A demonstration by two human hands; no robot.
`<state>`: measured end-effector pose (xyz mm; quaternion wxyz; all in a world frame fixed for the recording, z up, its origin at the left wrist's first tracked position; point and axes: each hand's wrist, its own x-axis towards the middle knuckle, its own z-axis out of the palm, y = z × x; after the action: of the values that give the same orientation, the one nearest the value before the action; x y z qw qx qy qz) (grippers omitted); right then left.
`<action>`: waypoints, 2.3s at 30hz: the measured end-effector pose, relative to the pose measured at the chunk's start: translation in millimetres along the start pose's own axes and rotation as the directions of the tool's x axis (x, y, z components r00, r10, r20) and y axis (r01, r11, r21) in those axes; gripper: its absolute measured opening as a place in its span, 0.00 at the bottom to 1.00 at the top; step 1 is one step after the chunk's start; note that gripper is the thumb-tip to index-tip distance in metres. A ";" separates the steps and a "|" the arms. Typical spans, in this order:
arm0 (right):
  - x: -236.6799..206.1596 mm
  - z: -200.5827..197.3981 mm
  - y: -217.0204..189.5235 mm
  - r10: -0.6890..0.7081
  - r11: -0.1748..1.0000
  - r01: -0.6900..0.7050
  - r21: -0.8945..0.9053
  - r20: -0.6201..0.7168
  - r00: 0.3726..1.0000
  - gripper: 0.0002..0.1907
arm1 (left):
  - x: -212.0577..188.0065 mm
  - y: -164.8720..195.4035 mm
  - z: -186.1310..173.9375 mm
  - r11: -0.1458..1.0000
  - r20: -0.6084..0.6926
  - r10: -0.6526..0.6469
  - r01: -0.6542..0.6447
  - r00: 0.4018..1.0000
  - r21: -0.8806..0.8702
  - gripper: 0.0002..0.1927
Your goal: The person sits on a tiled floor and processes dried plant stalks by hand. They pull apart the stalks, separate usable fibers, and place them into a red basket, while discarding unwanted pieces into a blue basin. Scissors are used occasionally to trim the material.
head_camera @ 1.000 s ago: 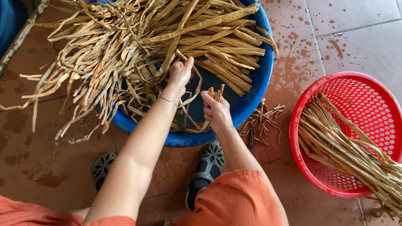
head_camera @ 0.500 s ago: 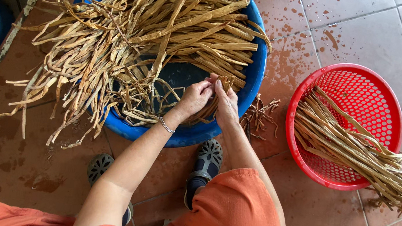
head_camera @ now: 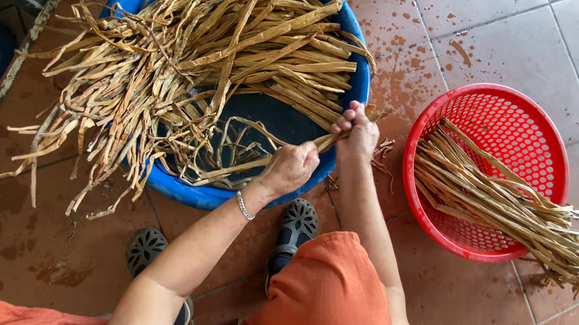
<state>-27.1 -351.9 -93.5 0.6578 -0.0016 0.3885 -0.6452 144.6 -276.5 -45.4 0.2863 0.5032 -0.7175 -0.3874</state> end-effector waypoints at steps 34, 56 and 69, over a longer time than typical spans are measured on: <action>-18.6 14.5 48.3 -0.377 0.747 0.459 -0.480 0.262 0.888 0.10 | -23.2 -96.0 -70.4 0.778 0.003 0.164 -0.131 0.986 0.615 0.31; -2.9 39.2 42.0 -0.148 0.944 0.158 -0.288 0.058 0.987 0.06 | 1.3 -42.3 -100.1 0.804 -0.076 0.083 -0.022 0.994 0.595 0.21; -84.9 54.9 21.0 -0.089 0.893 0.194 -0.406 0.263 0.961 0.14 | 38.4 11.7 -28.4 0.961 -0.045 0.116 -0.101 0.992 0.257 0.10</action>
<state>30.4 -303.6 -22.5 0.6342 -0.2514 0.4376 -0.5857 148.8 -318.0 -19.5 0.2613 0.5068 -0.7790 -0.2607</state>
